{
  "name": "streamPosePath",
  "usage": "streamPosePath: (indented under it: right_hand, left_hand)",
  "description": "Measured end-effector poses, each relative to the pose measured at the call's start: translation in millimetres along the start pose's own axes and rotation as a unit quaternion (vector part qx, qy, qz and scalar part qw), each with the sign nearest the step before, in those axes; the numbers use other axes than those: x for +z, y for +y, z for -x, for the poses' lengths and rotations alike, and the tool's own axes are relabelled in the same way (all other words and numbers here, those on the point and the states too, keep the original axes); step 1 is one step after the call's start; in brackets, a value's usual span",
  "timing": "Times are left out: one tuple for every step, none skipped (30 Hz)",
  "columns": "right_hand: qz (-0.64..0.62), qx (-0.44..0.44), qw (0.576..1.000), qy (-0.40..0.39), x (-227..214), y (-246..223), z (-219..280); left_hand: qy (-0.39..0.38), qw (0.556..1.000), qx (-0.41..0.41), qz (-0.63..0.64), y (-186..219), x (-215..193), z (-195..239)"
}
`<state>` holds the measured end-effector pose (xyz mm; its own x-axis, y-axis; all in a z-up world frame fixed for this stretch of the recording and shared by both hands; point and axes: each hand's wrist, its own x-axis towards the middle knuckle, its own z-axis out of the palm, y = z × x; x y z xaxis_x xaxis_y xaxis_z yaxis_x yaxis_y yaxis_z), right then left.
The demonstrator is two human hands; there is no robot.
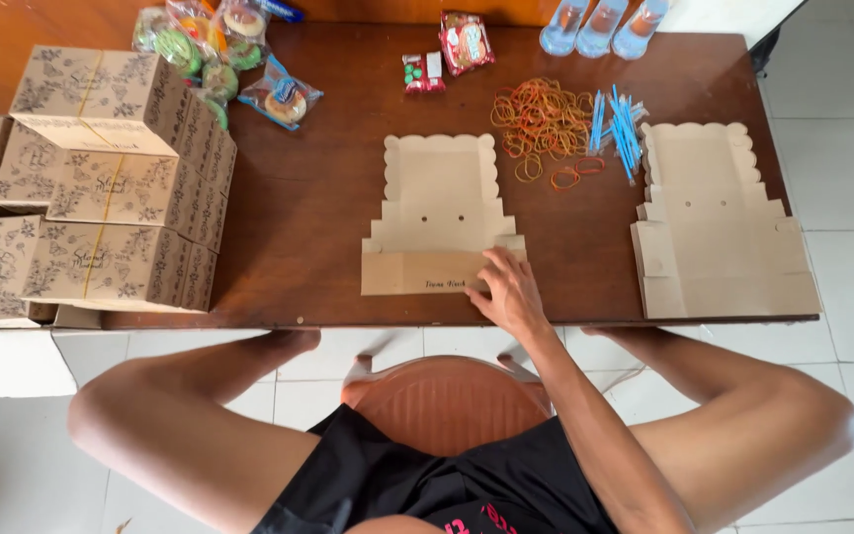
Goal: The person is filling a cardboard box with snacks and a drink, closing it, and then folding a new cardboard box from a flat template.
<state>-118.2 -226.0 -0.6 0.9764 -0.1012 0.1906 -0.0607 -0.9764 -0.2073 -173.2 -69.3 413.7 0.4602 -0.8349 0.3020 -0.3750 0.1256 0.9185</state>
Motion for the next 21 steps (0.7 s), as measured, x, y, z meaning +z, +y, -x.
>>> streamPosePath:
  right_hand:
    - [-0.034,0.012,0.999,-0.029,2.1,2.7,2.3]
    - [-0.067,0.024,0.996,-0.058,5.1,5.4,4.9]
    - [-0.066,0.023,0.996,-0.064,3.4,5.5,6.4]
    - [-0.061,0.02,0.995,-0.074,1.5,5.9,7.9]
    - [-0.054,0.021,0.995,-0.077,-1.2,8.6,4.8]
    - [-0.052,0.023,0.996,-0.075,1.3,12.9,2.8]
    - [-0.057,0.023,0.996,-0.067,5.3,14.2,3.9]
    - [-0.063,0.022,0.996,-0.059,9.2,15.2,5.2]
    - [-0.061,0.024,0.996,-0.059,10.9,16.9,7.2]
    - [-0.037,0.033,0.995,-0.087,12.0,18.4,8.8]
    - [-0.012,0.039,0.993,-0.109,12.2,22.2,2.2]
    - [-0.008,0.04,0.994,-0.105,13.6,23.2,-1.5]
    - [-0.017,0.046,0.992,-0.119,15.2,23.7,-0.1]
    - [-0.026,0.052,0.989,-0.133,17.5,24.0,1.4]
    - [-0.024,0.051,0.989,-0.133,18.0,25.6,0.2]
    - [-0.02,0.048,0.991,-0.125,18.7,26.9,-1.0]
    - [-0.018,0.045,0.992,-0.117,20.9,25.3,-2.9]
    - [-0.019,0.043,0.992,-0.117,24.8,23.3,-7.0]
    - [-0.003,0.041,0.995,-0.094,28.4,21.9,-11.8]
    - [0.012,0.039,0.997,-0.072,31.7,20.5,-16.9]
    - [0.013,0.038,0.997,-0.068,30.9,17.9,-24.4]
  left_hand:
    - [0.001,1.0,0.0,0.003,-11.6,-1.4,1.1]
    - [0.002,1.0,-0.001,0.006,-24.0,-2.7,3.2]
    - [0.004,1.0,-0.005,0.011,-34.2,-3.7,6.1]
    - [0.006,1.0,-0.009,0.016,-44.3,-4.3,9.2]
    - [0.003,1.0,-0.008,0.019,-54.8,-5.4,10.8]
    - [-0.001,1.0,-0.006,0.022,-110.3,-2.9,16.5]
    - [-0.005,1.0,-0.008,0.025,-164.1,3.6,32.2]
    - [-0.008,1.0,-0.01,0.028,-214.7,12.5,56.2]
    - [-0.01,0.999,-0.009,0.031,-271.3,23.9,63.9]
    - [0.002,0.97,-0.048,-0.238,-324.5,31.1,79.0]
    - [0.018,0.867,-0.079,-0.492,-376.4,30.0,92.2]
    - [0.021,0.867,-0.074,-0.493,-395.9,25.5,98.5]
    - [0.021,0.868,-0.113,-0.484,-414.7,24.4,107.7]
    - [0.021,0.867,-0.152,-0.474,-434.0,23.5,117.1]
    - [0.023,0.868,-0.151,-0.472,-432.7,26.7,116.3]
    - [0.049,0.865,-0.14,-0.48,-431.5,29.6,115.8]
    - [0.074,0.86,-0.129,-0.489,-430.0,30.3,117.4]
    - [0.075,0.859,-0.129,-0.49,-429.2,35.2,118.4]
    - [0.11,0.848,-0.117,-0.506,-428.8,40.2,118.6]
    - [0.144,0.835,-0.104,-0.521,-428.1,44.9,118.5]
    - [0.147,0.834,-0.102,-0.522,-427.2,46.1,120.2]
